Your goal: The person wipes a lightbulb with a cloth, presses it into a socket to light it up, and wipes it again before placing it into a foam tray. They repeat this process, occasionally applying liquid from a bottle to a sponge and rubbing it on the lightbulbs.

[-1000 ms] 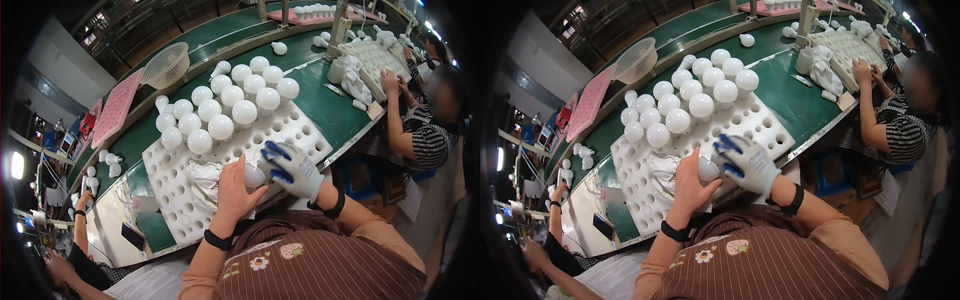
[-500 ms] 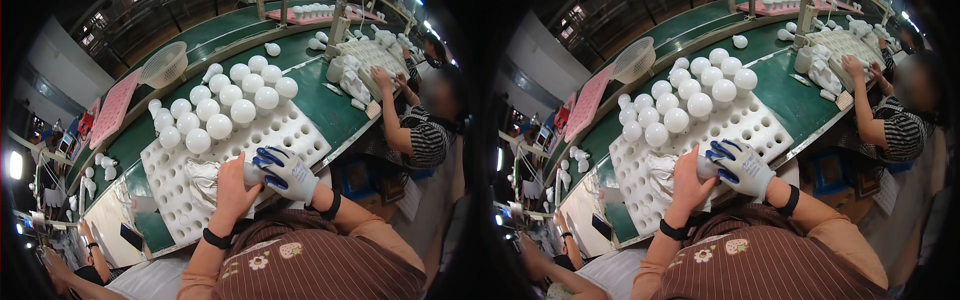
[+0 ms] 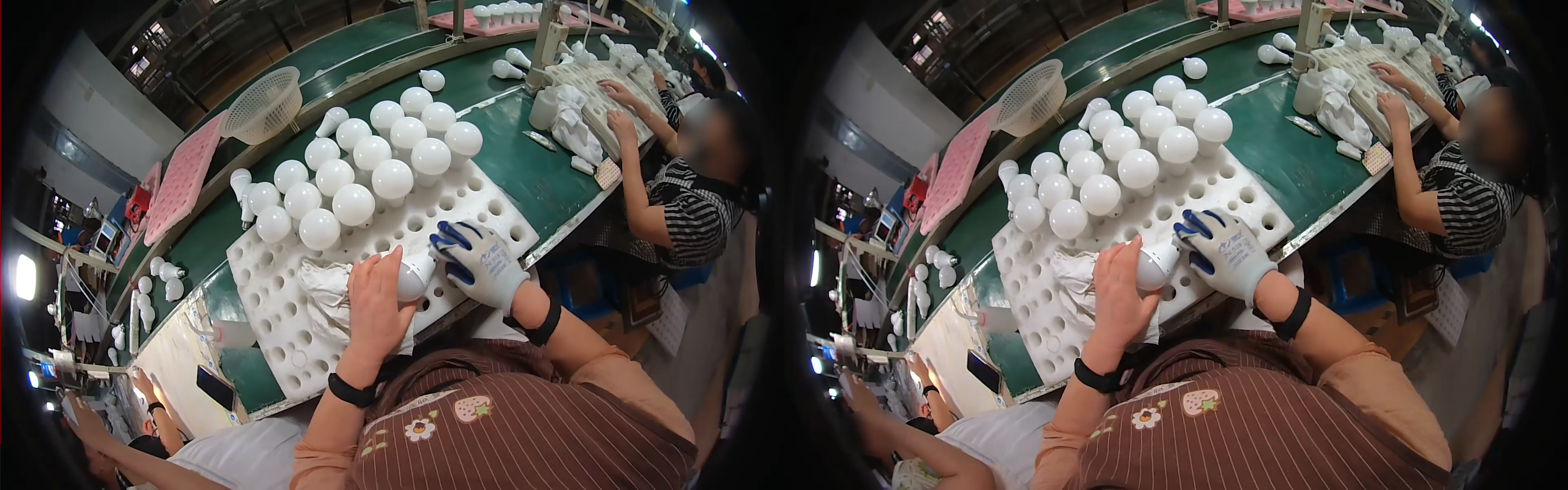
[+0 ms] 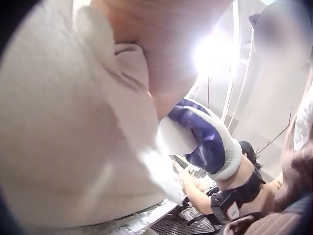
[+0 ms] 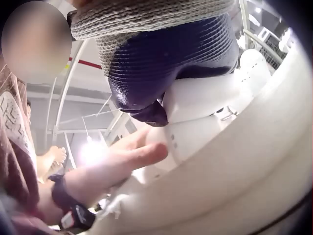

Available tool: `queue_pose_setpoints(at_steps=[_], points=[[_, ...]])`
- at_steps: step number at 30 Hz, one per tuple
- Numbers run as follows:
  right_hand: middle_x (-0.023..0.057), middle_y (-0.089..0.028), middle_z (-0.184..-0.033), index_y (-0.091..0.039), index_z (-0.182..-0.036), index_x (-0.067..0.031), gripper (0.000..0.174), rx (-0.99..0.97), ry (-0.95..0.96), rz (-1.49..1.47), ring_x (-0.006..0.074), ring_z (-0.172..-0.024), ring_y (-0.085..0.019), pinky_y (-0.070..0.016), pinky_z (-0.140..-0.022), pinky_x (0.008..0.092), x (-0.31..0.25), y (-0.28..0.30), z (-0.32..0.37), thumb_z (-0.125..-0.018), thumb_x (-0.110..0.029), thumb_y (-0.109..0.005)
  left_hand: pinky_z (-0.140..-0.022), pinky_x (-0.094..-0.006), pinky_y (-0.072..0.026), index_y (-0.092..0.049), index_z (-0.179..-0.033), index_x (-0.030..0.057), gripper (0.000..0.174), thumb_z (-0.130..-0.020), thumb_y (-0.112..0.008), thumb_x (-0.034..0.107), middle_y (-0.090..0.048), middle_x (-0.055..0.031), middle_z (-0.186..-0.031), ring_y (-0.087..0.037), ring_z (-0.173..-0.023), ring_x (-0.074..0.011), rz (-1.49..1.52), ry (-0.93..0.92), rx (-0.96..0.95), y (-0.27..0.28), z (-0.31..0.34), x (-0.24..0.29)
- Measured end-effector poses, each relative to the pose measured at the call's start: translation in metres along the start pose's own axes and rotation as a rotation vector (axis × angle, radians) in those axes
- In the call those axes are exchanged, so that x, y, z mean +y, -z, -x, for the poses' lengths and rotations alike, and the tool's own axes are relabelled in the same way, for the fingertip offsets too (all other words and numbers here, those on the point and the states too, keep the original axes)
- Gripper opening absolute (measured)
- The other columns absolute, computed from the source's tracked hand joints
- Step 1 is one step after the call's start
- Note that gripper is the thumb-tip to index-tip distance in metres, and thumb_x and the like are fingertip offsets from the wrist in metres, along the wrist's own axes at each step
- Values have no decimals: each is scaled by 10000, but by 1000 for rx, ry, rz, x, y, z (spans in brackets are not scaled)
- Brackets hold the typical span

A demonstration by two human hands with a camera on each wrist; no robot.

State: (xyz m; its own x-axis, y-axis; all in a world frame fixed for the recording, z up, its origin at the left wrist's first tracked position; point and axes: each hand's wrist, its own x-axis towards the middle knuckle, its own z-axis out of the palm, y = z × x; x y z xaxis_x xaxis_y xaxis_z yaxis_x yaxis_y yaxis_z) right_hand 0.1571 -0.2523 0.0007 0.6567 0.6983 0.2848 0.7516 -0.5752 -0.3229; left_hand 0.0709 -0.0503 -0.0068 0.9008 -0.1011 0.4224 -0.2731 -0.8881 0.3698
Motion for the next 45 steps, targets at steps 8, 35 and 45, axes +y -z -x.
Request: queue_pose_setpoints(at_steps=[8,35,45], points=[[117,-528,-1288,-560,-1252,-149,483,-79,116,-50,318,-1137,-511,-407,-965,441,-28,12,-8,-781,-219,-643,-1016,-470,-334,-387,-1362,-47,835,-671,-787,200,-539,-216,-1143,-487,-1096,-390,102,74,-3,-4,-1,1],[118,-472,-1302,-527,-1260,-87,501,-102,124,164,329,-1165,-455,-376,-973,449,-36,1,-10,-796,-245,-631,-895,-457,-406,-447,-1236,-97,705,-757,-740,328,-563,-248,-1062,-517,-998,-396,110,100,-108,-8,-4,-24],[107,-465,-1339,-549,-1242,-107,491,-60,148,187,294,-1170,-478,-384,-969,436,-36,7,-12,-780,-242,-647,-865,-451,-414,-465,-1214,-88,706,-745,-757,351,-573,-245,-1030,-523,-978,-397,108,70,-110,-7,-8,-26]])
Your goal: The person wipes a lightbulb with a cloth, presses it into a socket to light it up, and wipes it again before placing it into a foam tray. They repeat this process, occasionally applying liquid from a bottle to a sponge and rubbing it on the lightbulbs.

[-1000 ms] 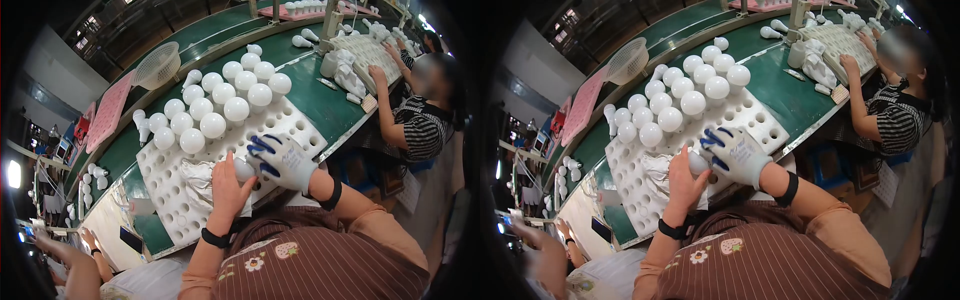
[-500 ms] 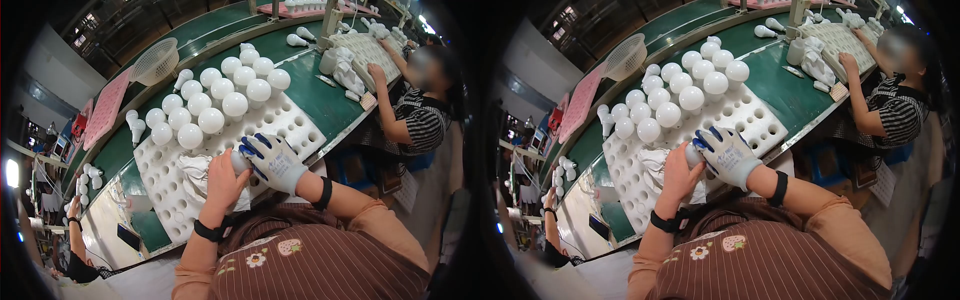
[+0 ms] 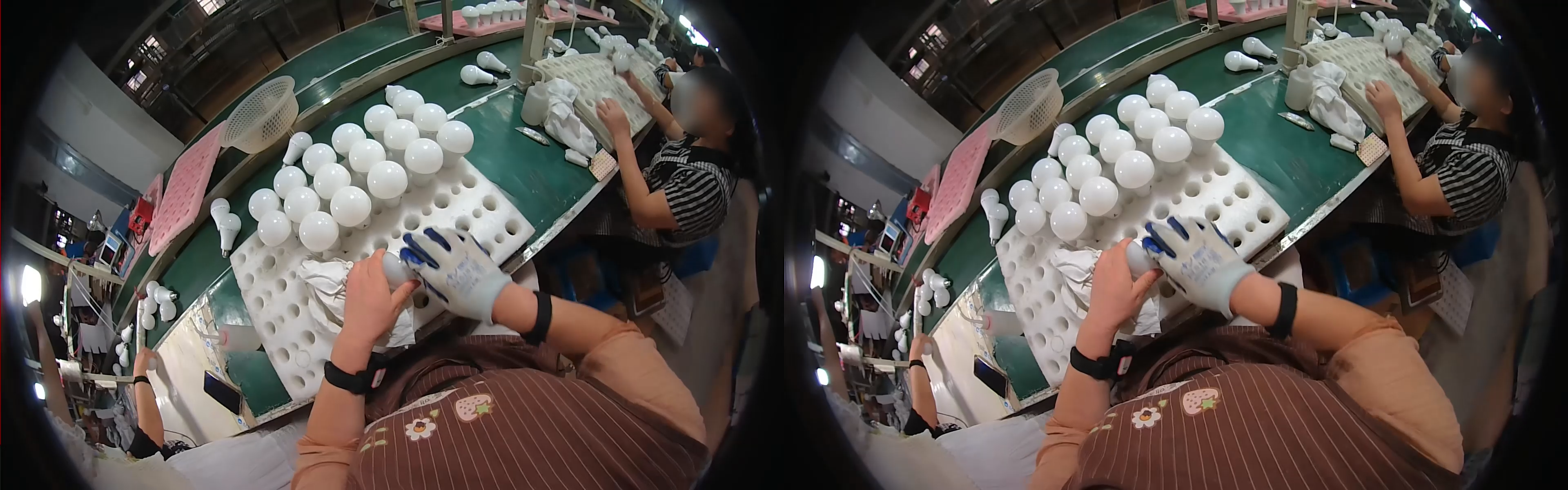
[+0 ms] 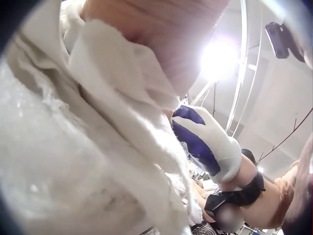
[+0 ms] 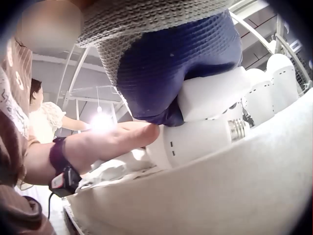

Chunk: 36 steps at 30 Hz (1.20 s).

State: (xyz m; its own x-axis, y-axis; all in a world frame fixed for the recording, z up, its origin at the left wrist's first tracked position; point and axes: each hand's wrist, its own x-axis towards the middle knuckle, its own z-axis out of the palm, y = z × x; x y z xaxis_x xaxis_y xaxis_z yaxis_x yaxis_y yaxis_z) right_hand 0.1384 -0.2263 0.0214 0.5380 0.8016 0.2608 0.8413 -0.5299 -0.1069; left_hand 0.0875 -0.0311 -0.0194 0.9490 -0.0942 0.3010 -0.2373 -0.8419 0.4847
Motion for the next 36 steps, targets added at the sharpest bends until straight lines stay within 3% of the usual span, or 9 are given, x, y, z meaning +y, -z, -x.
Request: queue_pose_setpoints(at_steps=[6,12,16,21,22,27,32,34,36], points=[[103,-463,-1360,-575,-1228,-134,433,-1,-46,68,303,-1202,-460,-383,-981,432,13,-4,-17,-812,-250,-610,-869,-456,-412,-450,-1240,-81,715,-769,-736,376,-567,-248,-1038,-516,-991,-400,-12,48,-30,-3,-2,1],[139,-499,-1330,-570,-1238,-112,429,194,-202,-227,328,-1187,-480,-390,-1009,443,45,3,-11,-819,-190,-617,-893,-458,-411,-450,-1262,-49,712,-780,-726,395,-559,-248,-1083,-514,-1016,-413,-2,17,29,-5,3,0],[143,-508,-1324,-574,-1236,-110,433,213,-168,-301,347,-1183,-484,-389,-1008,448,43,5,3,-814,-191,-622,-906,-466,-406,-453,-1258,-65,727,-780,-720,414,-560,-253,-1101,-513,-1032,-414,-1,34,21,-6,1,-1],[165,-509,-1321,-618,-1161,-121,391,75,-32,-225,347,-1181,-484,-389,-982,484,6,2,2,-780,-202,-646,-867,-465,-416,-477,-1218,-91,692,-723,-732,318,-562,-242,-1004,-515,-970,-405,43,81,73,-1,0,7],[168,-509,-1319,-629,-1141,-123,378,49,-17,-146,340,-1176,-487,-389,-975,490,4,1,2,-771,-199,-648,-881,-461,-418,-467,-1228,-97,712,-724,-733,330,-558,-246,-1022,-509,-982,-407,104,153,-19,2,-1,9],[151,-575,-1236,-627,-1136,-61,416,-7,-167,-165,354,-1144,-490,-392,-985,448,36,-9,-19,-726,-132,-643,-957,-453,-374,-395,-1339,-39,764,-708,-751,203,-520,-198,-1133,-479,-1048,-378,51,-22,134,16,7,24],[173,-549,-1263,-597,-1156,-44,467,14,10,-376,375,-1187,-465,-338,-1020,487,19,0,-11,-694,-103,-639,-970,-433,-386,-349,-1389,-45,856,-720,-754,304,-523,-214,-1124,-482,-1071,-362,46,110,164,-1,14,26],[164,-553,-1259,-598,-1158,-50,466,7,-27,-321,368,-1182,-468,-346,-1016,480,20,-12,-7,-699,-109,-643,-946,-431,-393,-330,-1399,-43,822,-763,-717,305,-535,-206,-1119,-490,-1044,-356,20,195,16,5,11,29],[159,-543,-1274,-597,-1167,-60,463,-48,-109,-247,363,-1192,-459,-346,-1017,481,28,-9,-8,-709,-113,-640,-963,-442,-377,-336,-1398,-38,784,-783,-699,286,-534,-204,-1121,-484,-1051,-353,32,56,139,-4,13,25]])
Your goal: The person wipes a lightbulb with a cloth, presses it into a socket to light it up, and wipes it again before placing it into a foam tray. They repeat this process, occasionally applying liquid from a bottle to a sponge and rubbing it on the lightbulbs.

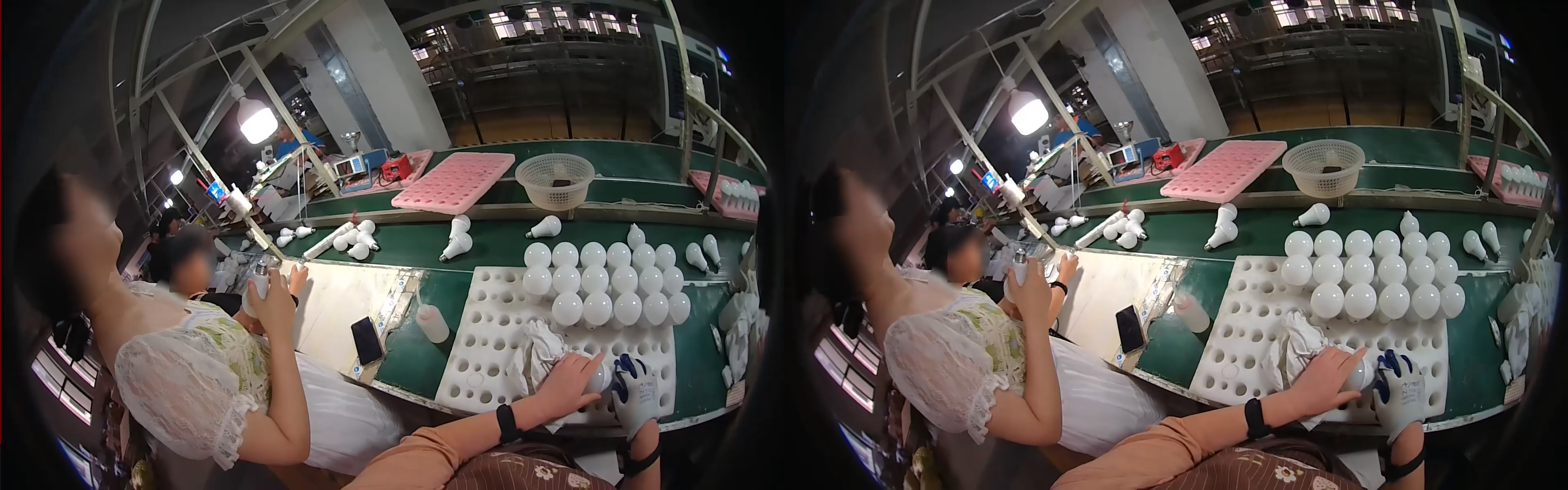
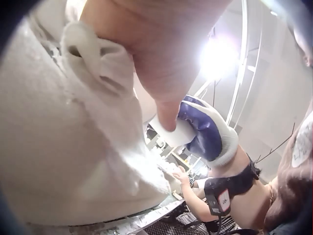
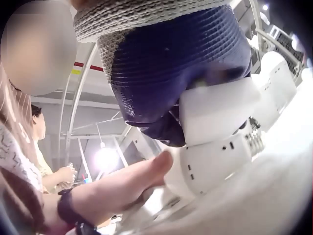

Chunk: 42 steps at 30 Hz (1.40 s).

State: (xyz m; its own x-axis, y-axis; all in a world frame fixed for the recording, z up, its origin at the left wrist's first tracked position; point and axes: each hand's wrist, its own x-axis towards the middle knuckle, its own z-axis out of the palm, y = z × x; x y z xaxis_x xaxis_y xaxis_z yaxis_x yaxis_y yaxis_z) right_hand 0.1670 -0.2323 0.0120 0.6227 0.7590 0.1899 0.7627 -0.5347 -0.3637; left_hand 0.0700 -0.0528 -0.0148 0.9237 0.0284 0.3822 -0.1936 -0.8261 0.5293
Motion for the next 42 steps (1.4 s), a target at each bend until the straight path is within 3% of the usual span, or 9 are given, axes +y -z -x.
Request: queue_pose_setpoints(at_steps=[4,8,15,21,23,28,34,37,42], points=[[164,-518,-1308,-580,-1191,-50,486,20,-41,158,377,-1213,-436,-344,-1022,479,30,-6,7,-707,-83,-620,-984,-449,-357,-341,-1397,-30,801,-767,-714,294,-527,-202,-1133,-473,-1074,-355,-97,-185,57,6,-1,4],[189,-523,-1296,-588,-1175,-48,486,105,69,-119,400,-1199,-447,-360,-1000,488,7,0,12,-690,-62,-620,-1013,-442,-336,-352,-1398,2,863,-692,-761,285,-515,-166,-1173,-461,-1114,-335,27,136,-188,-5,1,-1],[194,-494,-1326,-557,-1243,-72,545,24,-40,43,394,-1252,-405,-311,-1049,489,50,-10,0,-710,-136,-649,-1050,-457,-319,-378,-1373,15,782,-720,-754,225,-490,-167,-1266,-452,-1177,-345,81,-88,43,5,10,-2],[210,-441,-1363,-468,-1341,-64,659,64,50,37,403,-1280,-366,-259,-1101,491,-20,0,-26,-742,-244,-674,-982,-396,-416,-393,-1338,13,682,-788,-740,216,-486,-171,-1271,-507,-1154,-335,374,197,275,77,36,-15],[210,-445,-1358,-468,-1339,-59,661,23,101,-80,402,-1280,-368,-264,-1098,494,-44,-19,-40,-750,-272,-680,-881,-324,-469,-432,-1306,14,598,-834,-719,241,-523,-132,-1174,-555,-1043,-201,690,231,495,91,46,-29],[139,-532,-1267,-583,-1230,-175,477,-151,312,72,340,-1168,-490,-381,-992,440,-78,-69,-70,-776,-299,-658,-827,-301,-476,-503,-1229,7,498,-854,-692,276,-557,-108,-1068,-561,-985,-175,390,336,578,120,72,-41],[163,-574,-1208,-596,-1201,-109,496,-184,-42,-443,372,-1141,-506,-384,-986,456,-83,-10,-69,-720,-186,-686,-813,-349,-483,-568,-1121,0,411,-848,-670,290,-612,-161,-1020,-620,-907,-283,232,464,689,124,93,-45],[229,-511,-1300,-510,-1278,-24,606,-37,433,-285,415,-1209,-472,-375,-1026,436,-126,13,-51,-708,-145,-677,-816,-365,-471,-562,-1092,-9,339,-900,-591,270,-621,-194,-1024,-618,-928,-302,267,522,536,111,79,-34],[259,-542,-1209,-396,-1376,-2,678,9,456,-385,425,-1075,-539,-429,-941,452,-134,4,-59,-782,-227,-632,-913,-337,-425,-529,-1156,-25,305,-938,-508,187,-608,-156,-1045,-577,-984,-243,621,469,518,81,53,-23]])
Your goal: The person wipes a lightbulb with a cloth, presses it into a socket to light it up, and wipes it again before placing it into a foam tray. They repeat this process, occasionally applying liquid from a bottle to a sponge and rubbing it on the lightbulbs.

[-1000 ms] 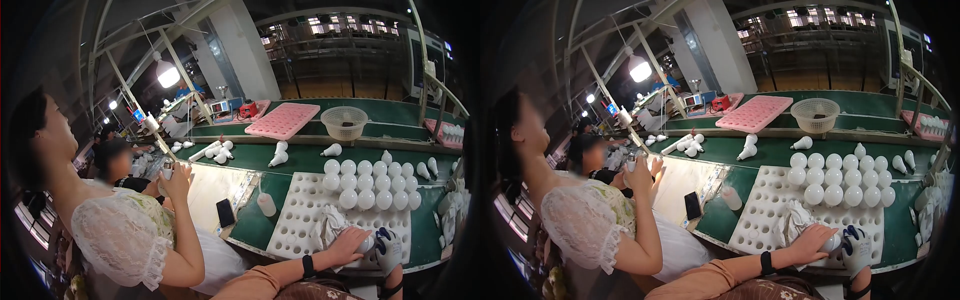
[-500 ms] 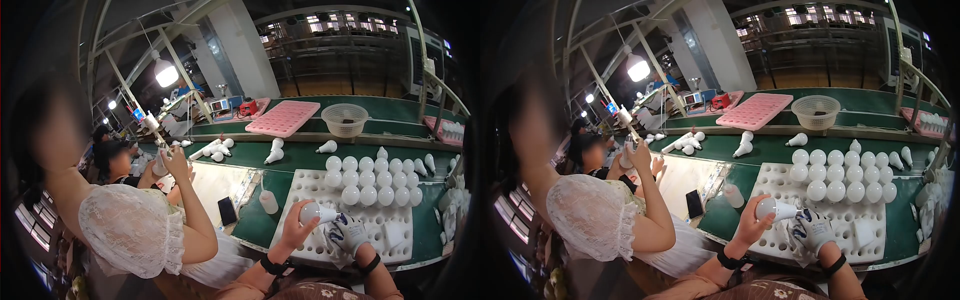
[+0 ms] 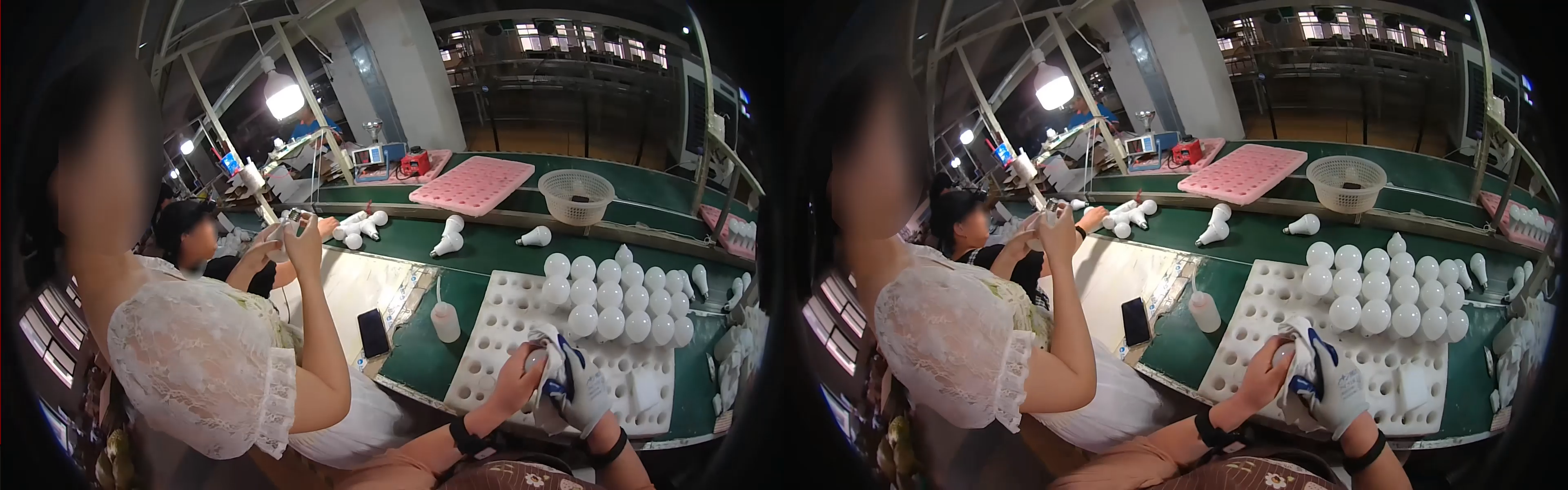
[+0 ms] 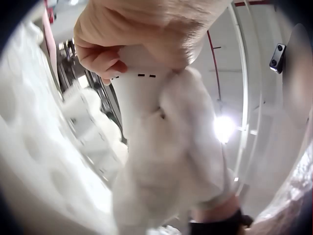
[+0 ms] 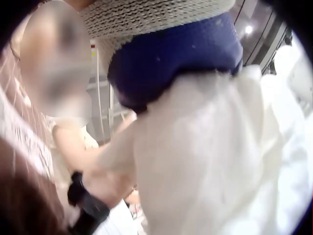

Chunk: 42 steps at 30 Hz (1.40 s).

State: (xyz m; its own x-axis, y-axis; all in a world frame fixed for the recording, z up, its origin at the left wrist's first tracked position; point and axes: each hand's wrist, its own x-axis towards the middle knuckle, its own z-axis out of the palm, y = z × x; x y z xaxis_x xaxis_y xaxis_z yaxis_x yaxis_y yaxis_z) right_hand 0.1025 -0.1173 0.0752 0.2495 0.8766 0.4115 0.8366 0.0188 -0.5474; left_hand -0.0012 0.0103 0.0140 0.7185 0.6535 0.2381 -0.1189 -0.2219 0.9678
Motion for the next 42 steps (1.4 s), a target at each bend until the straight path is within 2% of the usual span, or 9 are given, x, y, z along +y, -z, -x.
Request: queue_pose_setpoints(at_steps=[14,18,20,26,32,36,38,40,42], points=[[183,-602,-1164,-570,-1219,-28,400,-267,-200,-625,354,-1066,-577,-454,-922,392,114,-5,75,-831,-121,-603,-901,-413,-450,-533,-1189,-3,561,-853,-618,438,-541,-184,-1144,-566,-1014,-335,-110,-601,-359,-6,6,28],[184,-573,-1225,-560,-1231,3,387,-39,134,113,360,-1130,-543,-423,-977,390,63,25,54,-865,-124,-555,-872,-326,-461,-454,-1314,31,552,-938,-497,433,-544,-92,-1157,-562,-1008,-184,407,12,-402,-4,8,7],[186,-538,-1288,-529,-1271,14,407,154,-278,-929,320,-1194,-515,-385,-1023,373,24,15,37,-904,-163,-523,-818,-301,-476,-400,-1378,88,557,-966,-457,458,-555,-45,-1153,-569,-976,-156,587,471,-463,-18,12,-15],[174,-597,-1149,-551,-1212,-9,548,92,124,157,347,-1039,-574,-449,-888,420,45,14,45,-753,-292,-648,-697,-343,-516,-485,-1277,179,480,-968,-416,540,-614,-6,-1090,-606,-931,-165,882,742,-544,-46,15,8],[174,-603,-1086,-587,-1080,-11,290,375,-333,-392,294,-917,-619,-500,-804,391,139,-40,70,-896,-231,-538,-647,-345,-499,-478,-1271,144,514,-980,-362,551,-595,-41,-1029,-603,-831,-196,1186,321,-929,-59,-1,-36],[111,-542,-1234,-406,-1356,-70,415,487,-473,-1785,224,-1080,-568,-483,-952,347,23,3,30,-1023,-316,-370,-815,-307,-479,-180,-1508,200,574,-1016,-391,406,-473,-49,-1307,-556,-1024,-182,972,326,-229,-62,3,13],[122,-497,-1316,-376,-1396,-86,421,316,-281,-232,261,-1160,-523,-416,-1030,361,119,-53,93,-1013,-256,-415,-1073,-298,-282,-108,-1495,-1,744,-985,-495,378,-299,-134,-1460,-346,-1303,-203,385,-48,-287,-69,13,-11],[149,-481,-1350,-374,-1402,-55,449,592,-548,-1546,286,-1187,-504,-370,-1056,372,107,-70,82,-990,-212,-455,-1094,-325,-265,-147,-1461,-75,790,-954,-561,369,-336,-195,-1429,-341,-1308,-232,270,-63,-259,-69,14,7],[181,-495,-1328,-391,-1378,-21,447,515,-485,-268,276,-1189,-504,-378,-1034,360,66,-29,56,-969,-186,-459,-1041,-321,-348,-230,-1451,-27,704,-958,-557,355,-446,-162,-1356,-441,-1231,-227,267,56,-317,-64,10,10]])
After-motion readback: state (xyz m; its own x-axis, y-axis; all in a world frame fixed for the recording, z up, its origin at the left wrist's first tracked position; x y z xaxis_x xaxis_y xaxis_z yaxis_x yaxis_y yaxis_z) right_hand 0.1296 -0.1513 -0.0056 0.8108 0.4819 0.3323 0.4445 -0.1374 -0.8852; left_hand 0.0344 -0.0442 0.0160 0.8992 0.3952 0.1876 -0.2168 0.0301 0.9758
